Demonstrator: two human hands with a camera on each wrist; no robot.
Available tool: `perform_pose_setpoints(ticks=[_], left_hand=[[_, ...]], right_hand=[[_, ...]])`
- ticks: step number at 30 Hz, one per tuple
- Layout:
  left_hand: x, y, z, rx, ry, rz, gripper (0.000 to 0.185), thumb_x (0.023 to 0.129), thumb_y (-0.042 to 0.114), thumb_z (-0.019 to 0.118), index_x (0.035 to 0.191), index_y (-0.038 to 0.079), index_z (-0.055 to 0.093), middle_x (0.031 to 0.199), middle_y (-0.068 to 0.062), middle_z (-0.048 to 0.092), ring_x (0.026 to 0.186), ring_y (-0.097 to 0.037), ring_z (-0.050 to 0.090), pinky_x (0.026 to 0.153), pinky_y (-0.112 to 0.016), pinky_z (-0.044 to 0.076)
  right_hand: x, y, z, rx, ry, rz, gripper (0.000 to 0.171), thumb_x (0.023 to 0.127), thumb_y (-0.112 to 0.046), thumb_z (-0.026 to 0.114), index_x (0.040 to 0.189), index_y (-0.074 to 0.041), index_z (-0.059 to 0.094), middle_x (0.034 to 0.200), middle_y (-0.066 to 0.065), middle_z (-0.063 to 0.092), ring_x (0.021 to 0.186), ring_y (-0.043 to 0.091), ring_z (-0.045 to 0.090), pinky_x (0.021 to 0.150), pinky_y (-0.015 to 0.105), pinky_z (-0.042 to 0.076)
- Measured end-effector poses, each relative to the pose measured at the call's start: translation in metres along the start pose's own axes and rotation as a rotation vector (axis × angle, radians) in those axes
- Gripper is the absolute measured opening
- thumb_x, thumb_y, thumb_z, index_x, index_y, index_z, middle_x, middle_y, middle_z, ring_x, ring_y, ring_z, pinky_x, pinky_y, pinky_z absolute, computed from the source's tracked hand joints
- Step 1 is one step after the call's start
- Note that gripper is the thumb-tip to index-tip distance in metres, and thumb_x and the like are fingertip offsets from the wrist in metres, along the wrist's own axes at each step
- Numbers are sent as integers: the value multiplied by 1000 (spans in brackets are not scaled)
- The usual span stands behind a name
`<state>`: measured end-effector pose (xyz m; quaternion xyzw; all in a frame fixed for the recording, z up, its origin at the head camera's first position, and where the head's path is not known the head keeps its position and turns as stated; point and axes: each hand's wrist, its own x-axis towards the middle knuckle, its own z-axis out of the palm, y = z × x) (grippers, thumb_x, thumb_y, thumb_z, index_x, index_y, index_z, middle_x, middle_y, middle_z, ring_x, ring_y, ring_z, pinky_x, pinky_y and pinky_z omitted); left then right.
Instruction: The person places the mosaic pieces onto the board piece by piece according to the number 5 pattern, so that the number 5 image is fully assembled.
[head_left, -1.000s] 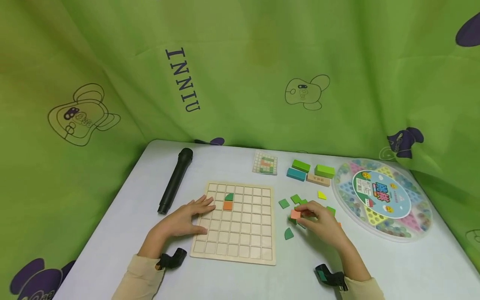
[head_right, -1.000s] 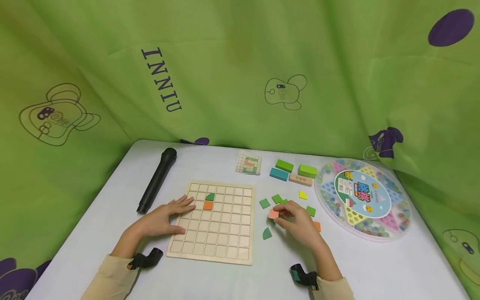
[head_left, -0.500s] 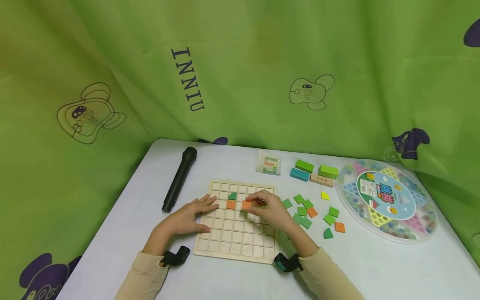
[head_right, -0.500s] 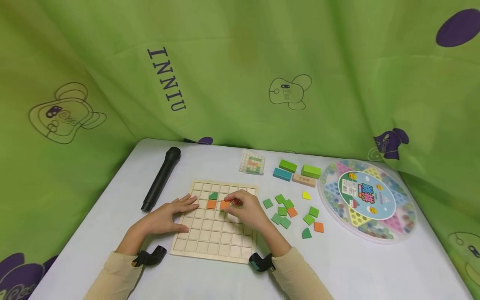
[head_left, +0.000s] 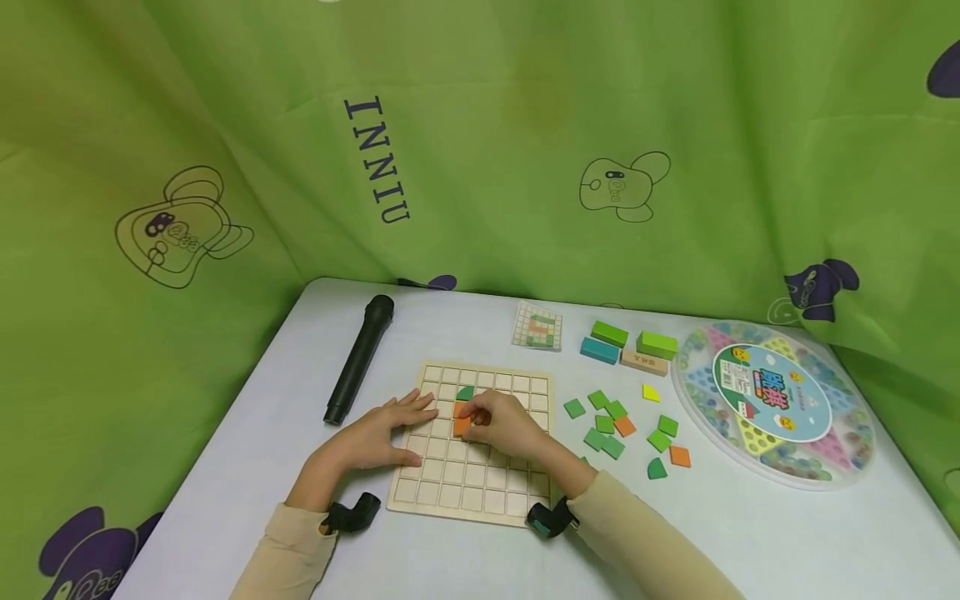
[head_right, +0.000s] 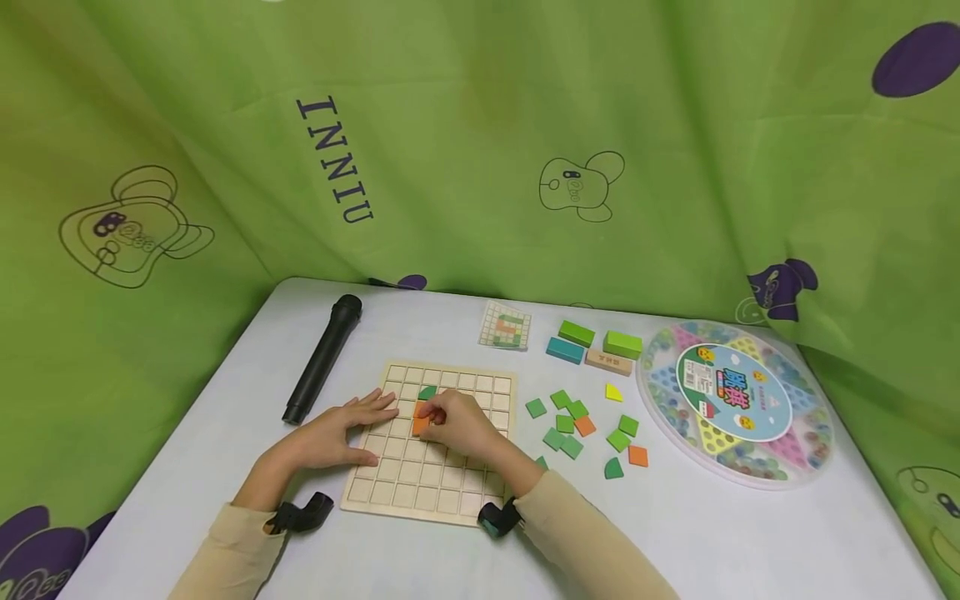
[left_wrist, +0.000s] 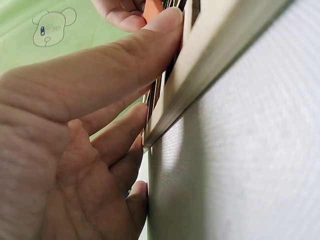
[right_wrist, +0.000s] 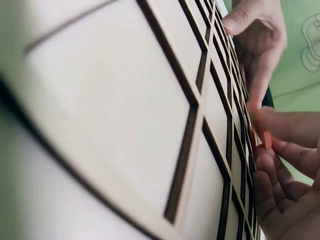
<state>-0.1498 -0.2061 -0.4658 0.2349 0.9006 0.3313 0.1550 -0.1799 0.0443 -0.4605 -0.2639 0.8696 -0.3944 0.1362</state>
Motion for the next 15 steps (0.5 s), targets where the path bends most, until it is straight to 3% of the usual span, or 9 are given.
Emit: perform_pose_setpoints(ticks=[9, 15], left_hand=[[-1, 0, -2, 8, 1, 15, 73, 76, 34, 77, 140, 16, 48, 155, 3, 28, 146, -26, 15, 116, -58, 14], [0, -1, -1, -6, -1, 21, 73, 76, 34, 77, 140, 14, 48, 155, 1, 28, 146, -26, 15, 117, -56, 13]], right_hand=[[4, -2, 6, -123, -7, -43, 20, 80, -17, 76, 97, -10, 69, 88, -3, 58, 80, 8, 51, 70, 19, 46], [-2, 0, 4, -111, -20, -51, 27, 80, -20, 77, 104, -11, 68, 93, -3, 60, 84, 9, 53, 73, 20, 48]])
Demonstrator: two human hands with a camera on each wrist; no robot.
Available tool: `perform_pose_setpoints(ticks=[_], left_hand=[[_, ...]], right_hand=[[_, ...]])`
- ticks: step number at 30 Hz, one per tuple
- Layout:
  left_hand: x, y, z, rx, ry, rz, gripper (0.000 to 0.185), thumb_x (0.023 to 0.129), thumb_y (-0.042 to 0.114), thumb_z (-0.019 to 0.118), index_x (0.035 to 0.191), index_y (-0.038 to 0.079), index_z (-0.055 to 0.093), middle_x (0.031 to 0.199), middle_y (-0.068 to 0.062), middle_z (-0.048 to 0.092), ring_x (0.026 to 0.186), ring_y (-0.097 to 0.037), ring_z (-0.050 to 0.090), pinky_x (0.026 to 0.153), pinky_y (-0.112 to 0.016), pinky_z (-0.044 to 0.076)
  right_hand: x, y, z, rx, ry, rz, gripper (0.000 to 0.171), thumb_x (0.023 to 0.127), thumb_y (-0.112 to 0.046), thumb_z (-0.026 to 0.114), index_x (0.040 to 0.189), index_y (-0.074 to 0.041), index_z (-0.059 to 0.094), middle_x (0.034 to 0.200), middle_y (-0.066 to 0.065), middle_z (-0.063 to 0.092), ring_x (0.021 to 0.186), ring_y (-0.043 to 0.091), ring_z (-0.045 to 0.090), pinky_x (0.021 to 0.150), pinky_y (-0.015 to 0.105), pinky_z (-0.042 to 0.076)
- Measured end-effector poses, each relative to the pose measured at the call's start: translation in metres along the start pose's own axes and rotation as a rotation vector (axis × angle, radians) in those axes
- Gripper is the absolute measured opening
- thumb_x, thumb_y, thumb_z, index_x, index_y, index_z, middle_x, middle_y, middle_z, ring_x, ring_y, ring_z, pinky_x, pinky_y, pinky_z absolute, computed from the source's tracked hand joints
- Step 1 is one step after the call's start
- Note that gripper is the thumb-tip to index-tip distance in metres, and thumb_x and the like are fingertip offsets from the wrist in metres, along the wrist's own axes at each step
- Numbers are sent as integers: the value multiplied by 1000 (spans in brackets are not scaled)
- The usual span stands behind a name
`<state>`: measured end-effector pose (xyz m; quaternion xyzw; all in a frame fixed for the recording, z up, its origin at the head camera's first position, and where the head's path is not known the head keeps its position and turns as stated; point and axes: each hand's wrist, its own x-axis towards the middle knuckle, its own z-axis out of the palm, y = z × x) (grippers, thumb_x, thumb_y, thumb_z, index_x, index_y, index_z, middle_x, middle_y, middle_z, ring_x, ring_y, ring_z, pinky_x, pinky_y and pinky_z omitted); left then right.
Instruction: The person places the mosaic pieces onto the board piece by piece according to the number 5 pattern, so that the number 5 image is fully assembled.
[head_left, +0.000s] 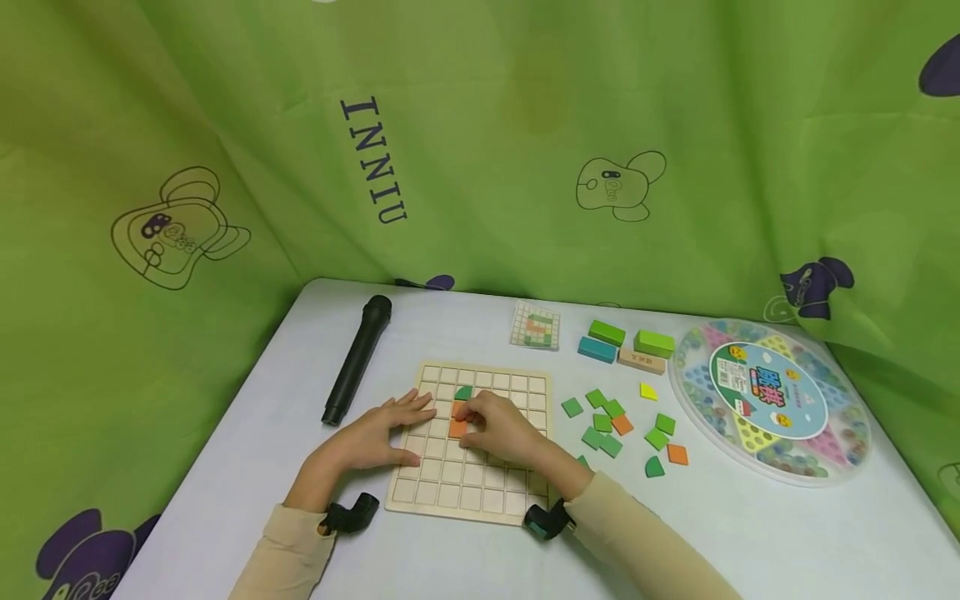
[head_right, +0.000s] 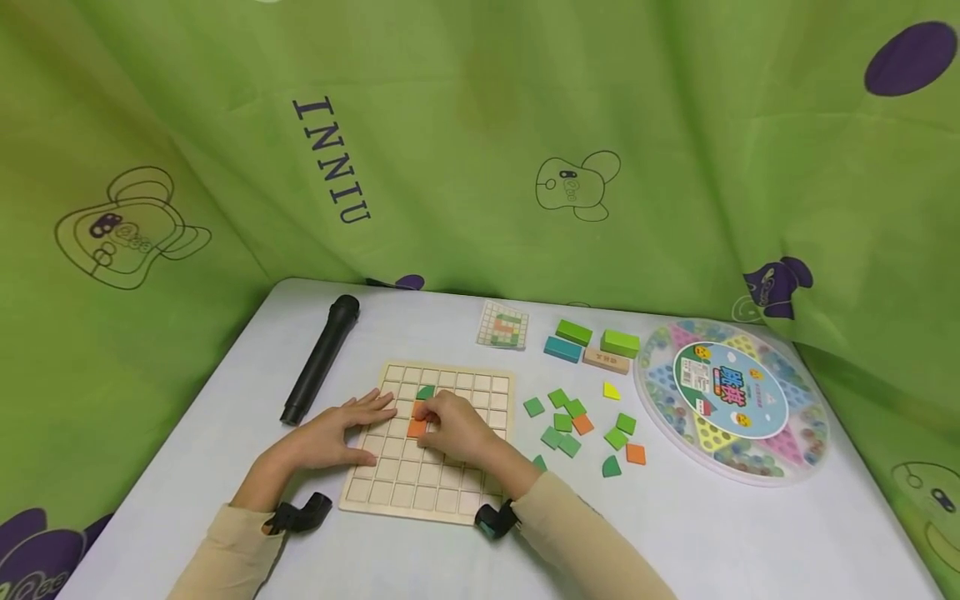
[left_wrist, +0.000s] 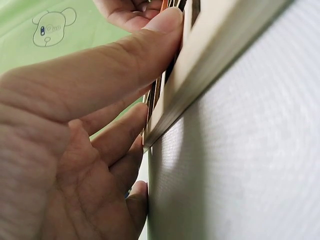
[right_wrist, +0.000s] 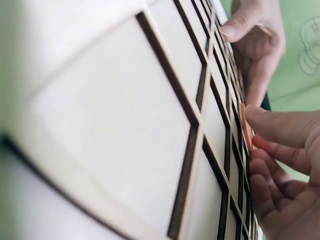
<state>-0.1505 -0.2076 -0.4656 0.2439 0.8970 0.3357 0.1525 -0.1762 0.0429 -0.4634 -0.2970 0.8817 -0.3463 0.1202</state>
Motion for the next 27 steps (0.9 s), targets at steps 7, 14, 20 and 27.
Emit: perform_pose_setpoints(ticks=[7, 14, 20, 27], left_hand=[[1, 0, 1, 15, 9, -5, 73, 76, 34, 78, 139, 15, 49, 155, 0, 30, 146, -28, 16, 116, -58, 14], [3, 1, 2, 5, 14, -6, 74, 75, 33, 78, 140, 14, 48, 155, 0, 30, 146, -28, 16, 117, -56, 13], [3, -1, 2, 9, 12, 9, 74, 74, 34, 78, 139, 13, 49, 154, -1, 30, 146, -29, 17, 117, -56, 14], [2, -1, 3, 8, 16, 9, 75, 74, 35, 78, 139, 13, 49, 154, -1, 31, 145, -30, 17, 116, -57, 14]], right_hand=[[-17, 6, -16, 130, 50, 14, 35, 84, -17, 72, 117, -8, 64, 112, 3, 65, 102, 17, 61, 88, 33, 53], [-54, 32, -44, 154, 194, 11, 38, 84, -15, 71, 120, -5, 62, 117, 9, 64, 107, 25, 61, 93, 43, 51], [-97, 64, -72, 108, 317, 96, 40, 83, -13, 73, 121, -5, 62, 117, 9, 64, 107, 29, 61, 92, 49, 51], [-135, 104, -98, -7, 360, 226, 44, 84, -16, 72, 125, -5, 60, 122, 14, 63, 111, 36, 60, 90, 52, 51]])
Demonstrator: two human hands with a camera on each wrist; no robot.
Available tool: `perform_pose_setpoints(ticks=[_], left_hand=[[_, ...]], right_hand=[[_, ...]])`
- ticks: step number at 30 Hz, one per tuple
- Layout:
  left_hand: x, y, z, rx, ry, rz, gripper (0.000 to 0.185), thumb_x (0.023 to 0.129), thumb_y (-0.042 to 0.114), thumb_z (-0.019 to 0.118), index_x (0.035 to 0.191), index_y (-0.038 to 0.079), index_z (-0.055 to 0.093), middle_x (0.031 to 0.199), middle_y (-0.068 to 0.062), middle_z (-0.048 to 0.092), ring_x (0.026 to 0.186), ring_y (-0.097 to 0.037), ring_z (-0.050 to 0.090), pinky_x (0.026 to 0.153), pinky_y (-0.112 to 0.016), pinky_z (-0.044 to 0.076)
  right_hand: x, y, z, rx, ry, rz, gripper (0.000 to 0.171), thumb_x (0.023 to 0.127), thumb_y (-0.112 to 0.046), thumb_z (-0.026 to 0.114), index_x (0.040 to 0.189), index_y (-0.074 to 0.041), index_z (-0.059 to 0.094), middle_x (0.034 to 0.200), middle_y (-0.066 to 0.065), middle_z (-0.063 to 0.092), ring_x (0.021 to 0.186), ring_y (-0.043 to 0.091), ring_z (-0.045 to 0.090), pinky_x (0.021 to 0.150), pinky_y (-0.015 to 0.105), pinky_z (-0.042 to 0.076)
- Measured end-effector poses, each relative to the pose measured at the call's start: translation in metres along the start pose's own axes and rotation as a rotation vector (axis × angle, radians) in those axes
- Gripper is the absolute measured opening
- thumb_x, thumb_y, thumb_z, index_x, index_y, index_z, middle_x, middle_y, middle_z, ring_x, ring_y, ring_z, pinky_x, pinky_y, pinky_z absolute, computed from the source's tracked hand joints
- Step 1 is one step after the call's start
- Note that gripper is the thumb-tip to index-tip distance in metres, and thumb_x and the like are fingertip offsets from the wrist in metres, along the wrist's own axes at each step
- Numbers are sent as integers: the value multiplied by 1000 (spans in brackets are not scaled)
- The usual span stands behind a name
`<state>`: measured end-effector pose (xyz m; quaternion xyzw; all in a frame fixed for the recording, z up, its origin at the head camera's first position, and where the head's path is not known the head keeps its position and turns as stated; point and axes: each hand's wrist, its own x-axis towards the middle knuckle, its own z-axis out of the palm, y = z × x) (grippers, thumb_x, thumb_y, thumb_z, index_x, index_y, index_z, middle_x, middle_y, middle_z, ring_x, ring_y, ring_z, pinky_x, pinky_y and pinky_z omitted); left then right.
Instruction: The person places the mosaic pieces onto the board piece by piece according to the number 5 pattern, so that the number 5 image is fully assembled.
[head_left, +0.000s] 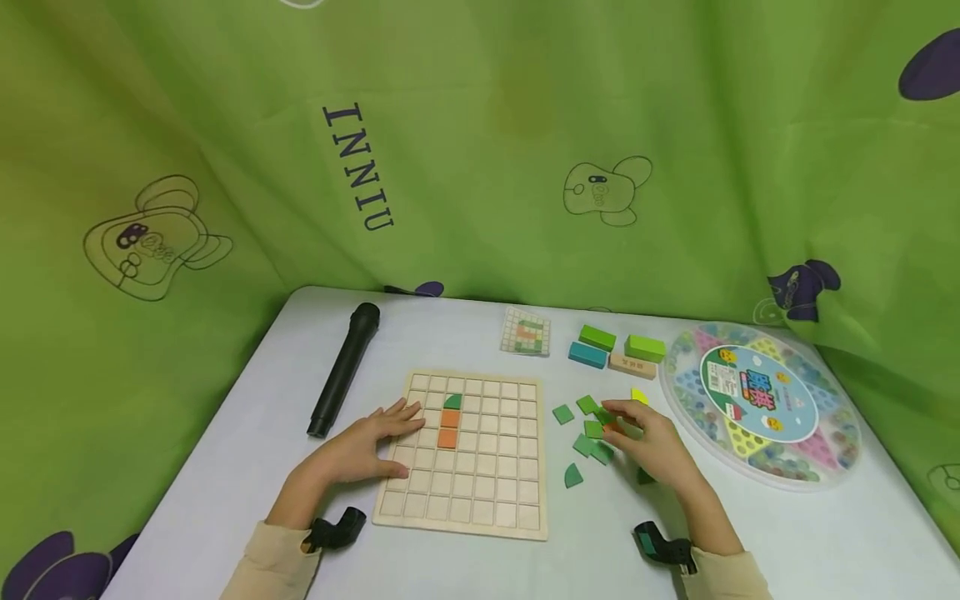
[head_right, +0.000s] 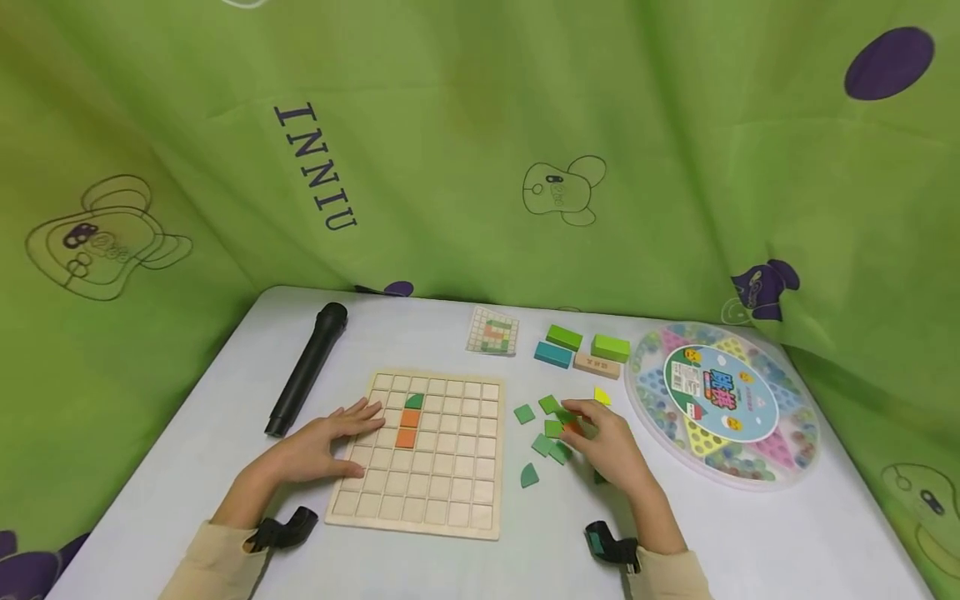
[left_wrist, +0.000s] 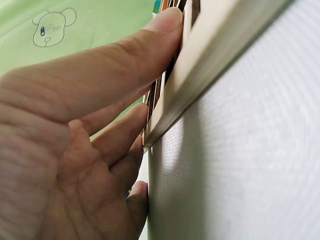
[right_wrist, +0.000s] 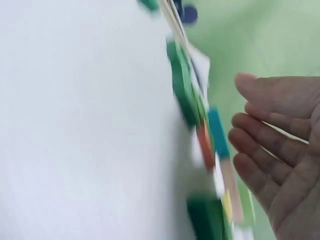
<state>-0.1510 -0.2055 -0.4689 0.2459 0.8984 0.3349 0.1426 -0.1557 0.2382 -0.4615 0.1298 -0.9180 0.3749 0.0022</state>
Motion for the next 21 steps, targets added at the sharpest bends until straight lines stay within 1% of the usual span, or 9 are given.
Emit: perform_pose_setpoints(ticks=[2, 4, 8, 10, 17, 21], left_hand=[[-2, 0, 0, -5, 4, 1, 75, 74, 34, 78, 139, 13, 49, 154, -2, 31, 146, -30, 17, 117, -57, 14], [-3, 0, 0, 0, 7, 6, 75, 74, 35, 78, 140, 13, 48, 154, -2, 30, 145, -30, 17, 117, -56, 14], [-3, 1, -1, 1, 11, 12, 75, 74, 35, 78, 140, 13, 48, 154, -2, 30, 145, -30, 17, 117, -56, 14], [-2, 1, -1, 10, 12, 15, 75, 74, 35, 78, 140, 13, 48, 154, -2, 30, 146, -30, 17, 117, -56, 14], [-2, 2, -2, 11, 6, 19, 75, 74, 33, 79, 140, 12, 48, 154, -4, 31, 145, -30, 17, 117, -56, 14], [-2, 1, -1, 3, 2, 19, 75, 74, 33, 78, 140, 12, 48, 154, -3, 31, 146, -30, 17, 117, -55, 13]], right_hand=[[-2, 8, -5, -9, -22, 22, 43, 85, -17, 70, 126, -6, 59, 122, 14, 63, 110, 35, 60, 89, 50, 52], [-2, 12, -9, -12, -46, 36, 42, 87, -18, 69, 126, -8, 60, 123, 12, 63, 108, 32, 62, 88, 44, 53], [-3, 17, -11, -27, -67, 45, 39, 86, -21, 69, 124, -12, 62, 123, 9, 64, 107, 26, 62, 87, 36, 51], [-4, 18, -11, -35, -65, 47, 38, 86, -22, 70, 123, -13, 63, 123, 9, 64, 108, 26, 62, 88, 37, 51], [-7, 23, -9, -45, -56, 54, 34, 86, -18, 70, 120, -13, 65, 123, 10, 64, 113, 29, 59, 92, 47, 48], [-8, 26, -7, -59, -46, 32, 32, 86, -13, 69, 117, -12, 66, 123, 10, 63, 114, 30, 58, 92, 46, 49]])
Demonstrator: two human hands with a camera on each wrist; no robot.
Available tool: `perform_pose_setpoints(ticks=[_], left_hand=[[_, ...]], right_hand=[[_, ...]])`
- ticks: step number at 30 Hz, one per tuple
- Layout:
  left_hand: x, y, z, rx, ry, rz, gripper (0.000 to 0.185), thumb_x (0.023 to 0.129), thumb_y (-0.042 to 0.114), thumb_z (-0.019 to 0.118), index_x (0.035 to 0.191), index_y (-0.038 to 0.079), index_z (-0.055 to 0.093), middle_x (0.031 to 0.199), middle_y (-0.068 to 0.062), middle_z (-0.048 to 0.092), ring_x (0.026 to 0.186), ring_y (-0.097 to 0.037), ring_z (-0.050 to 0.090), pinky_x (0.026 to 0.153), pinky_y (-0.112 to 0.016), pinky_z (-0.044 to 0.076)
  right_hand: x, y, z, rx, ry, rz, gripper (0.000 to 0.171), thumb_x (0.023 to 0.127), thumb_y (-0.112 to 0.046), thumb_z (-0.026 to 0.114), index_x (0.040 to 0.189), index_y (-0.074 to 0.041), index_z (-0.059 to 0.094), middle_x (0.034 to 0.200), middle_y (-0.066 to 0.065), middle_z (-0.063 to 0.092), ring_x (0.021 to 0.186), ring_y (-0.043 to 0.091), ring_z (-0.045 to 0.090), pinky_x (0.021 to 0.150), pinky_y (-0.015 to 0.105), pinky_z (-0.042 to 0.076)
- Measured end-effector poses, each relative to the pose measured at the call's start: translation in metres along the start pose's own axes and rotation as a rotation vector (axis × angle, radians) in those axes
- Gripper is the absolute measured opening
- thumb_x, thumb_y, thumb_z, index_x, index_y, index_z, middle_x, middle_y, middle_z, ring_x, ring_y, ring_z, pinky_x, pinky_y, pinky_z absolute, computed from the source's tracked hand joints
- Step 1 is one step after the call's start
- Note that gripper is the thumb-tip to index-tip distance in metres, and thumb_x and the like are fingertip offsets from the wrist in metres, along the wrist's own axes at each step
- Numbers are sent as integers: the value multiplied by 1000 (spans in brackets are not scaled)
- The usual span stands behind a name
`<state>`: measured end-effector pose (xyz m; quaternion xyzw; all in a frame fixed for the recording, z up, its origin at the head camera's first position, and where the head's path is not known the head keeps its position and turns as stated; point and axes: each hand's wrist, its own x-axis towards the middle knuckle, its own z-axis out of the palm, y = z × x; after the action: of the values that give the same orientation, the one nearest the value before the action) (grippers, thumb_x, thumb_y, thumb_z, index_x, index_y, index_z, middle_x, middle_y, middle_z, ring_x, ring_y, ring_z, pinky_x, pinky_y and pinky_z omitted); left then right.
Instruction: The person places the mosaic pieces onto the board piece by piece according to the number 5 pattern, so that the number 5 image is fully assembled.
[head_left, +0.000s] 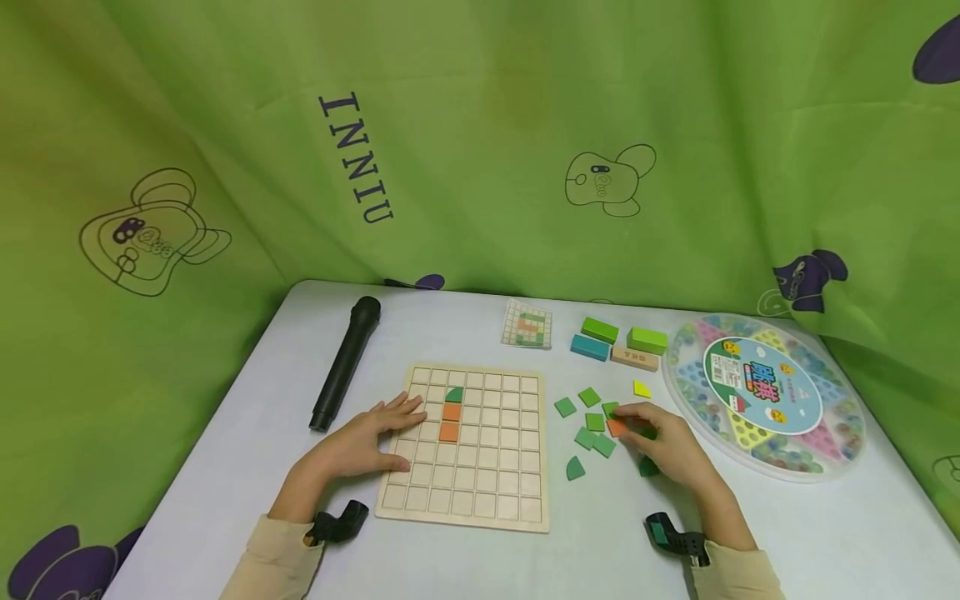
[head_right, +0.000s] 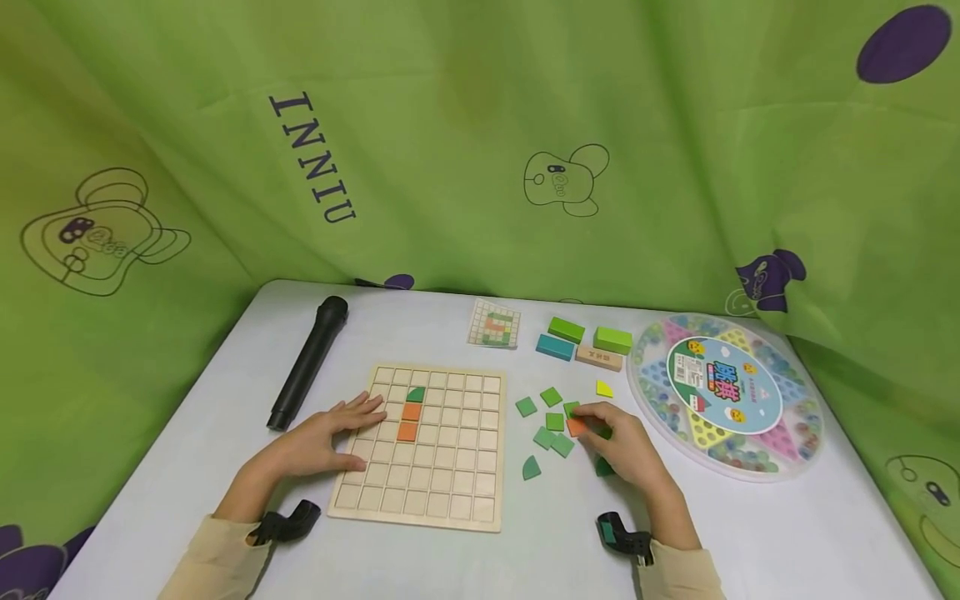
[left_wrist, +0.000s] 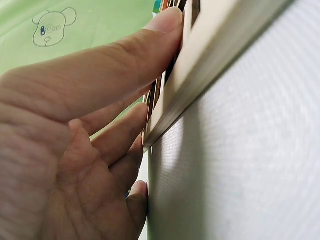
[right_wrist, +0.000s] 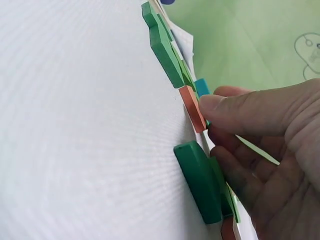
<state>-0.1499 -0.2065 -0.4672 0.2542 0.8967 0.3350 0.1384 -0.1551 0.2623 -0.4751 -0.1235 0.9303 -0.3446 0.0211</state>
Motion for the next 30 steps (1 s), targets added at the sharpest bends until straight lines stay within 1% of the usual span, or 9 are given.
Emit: perform_pose_setpoints(ticks=[4, 7, 12, 14, 17, 20, 22, 24, 30], left_hand=[[1, -2, 0, 0, -2, -2, 76, 74, 34, 78, 140, 12, 48, 154, -2, 30, 146, -29, 17, 118, -54, 13], [1, -1, 0, -2, -3, -7, 76, 74, 34, 78, 140, 13, 48, 154, -2, 30, 146, -29, 16, 118, -54, 13], [1, -1, 0, -1, -2, -11, 75, 74, 33, 79, 140, 13, 48, 154, -2, 30, 146, -29, 16, 118, -53, 13], [1, 0, 0, -1, -3, -9, 75, 74, 33, 78, 140, 12, 48, 154, -2, 30, 146, -29, 16, 118, -54, 13], [1, 0, 0, -3, -5, -9, 75, 74, 33, 78, 140, 13, 48, 154, -2, 30, 146, -29, 16, 118, -55, 13], [1, -1, 1, 3, -6, -13, 76, 74, 34, 78, 140, 14, 48, 155, -1, 30, 146, -29, 16, 118, -55, 13], [1, -2, 1, 7, -6, -11, 76, 74, 35, 78, 140, 14, 47, 155, -1, 29, 146, -29, 16, 118, -55, 13], [1, -2, 1, 10, -6, -11, 76, 75, 35, 78, 141, 14, 47, 155, -1, 29, 146, -29, 16, 118, -55, 13], [1, -2, 0, 1, -11, -3, 76, 75, 33, 78, 141, 13, 46, 155, -1, 29, 146, -27, 15, 118, -53, 12]], right_hand=[[0, 1, 1, -7, 1, -29, 33, 85, -12, 69, 118, -11, 65, 124, 10, 62, 116, 31, 57, 93, 47, 48], [1, 1, 2, -4, 0, -48, 36, 85, -13, 70, 120, -10, 64, 126, 11, 61, 118, 33, 55, 96, 50, 45], [1, 2, 2, 1, 8, -32, 34, 86, -11, 69, 120, -10, 64, 126, 13, 60, 120, 35, 53, 98, 54, 44], [0, 2, 1, -6, 18, -19, 31, 86, -11, 69, 117, -10, 66, 123, 11, 62, 117, 32, 55, 97, 52, 46], [-1, 2, 1, -27, 29, -15, 27, 85, -12, 70, 112, -12, 68, 117, 7, 64, 110, 25, 58, 92, 43, 50], [-2, 1, 1, -41, 25, -30, 26, 84, -10, 70, 110, -13, 68, 114, 4, 65, 104, 21, 58, 87, 34, 51], [-1, 1, 2, -49, 20, -46, 26, 84, -10, 70, 110, -12, 68, 113, 4, 64, 102, 20, 58, 85, 31, 51], [0, 1, 2, -53, 12, -60, 26, 84, -9, 70, 110, -11, 67, 112, 5, 64, 101, 21, 58, 84, 32, 51], [1, 0, 1, -88, -2, -68, 24, 85, -7, 68, 109, -7, 66, 110, 9, 62, 100, 24, 58, 85, 43, 51]])
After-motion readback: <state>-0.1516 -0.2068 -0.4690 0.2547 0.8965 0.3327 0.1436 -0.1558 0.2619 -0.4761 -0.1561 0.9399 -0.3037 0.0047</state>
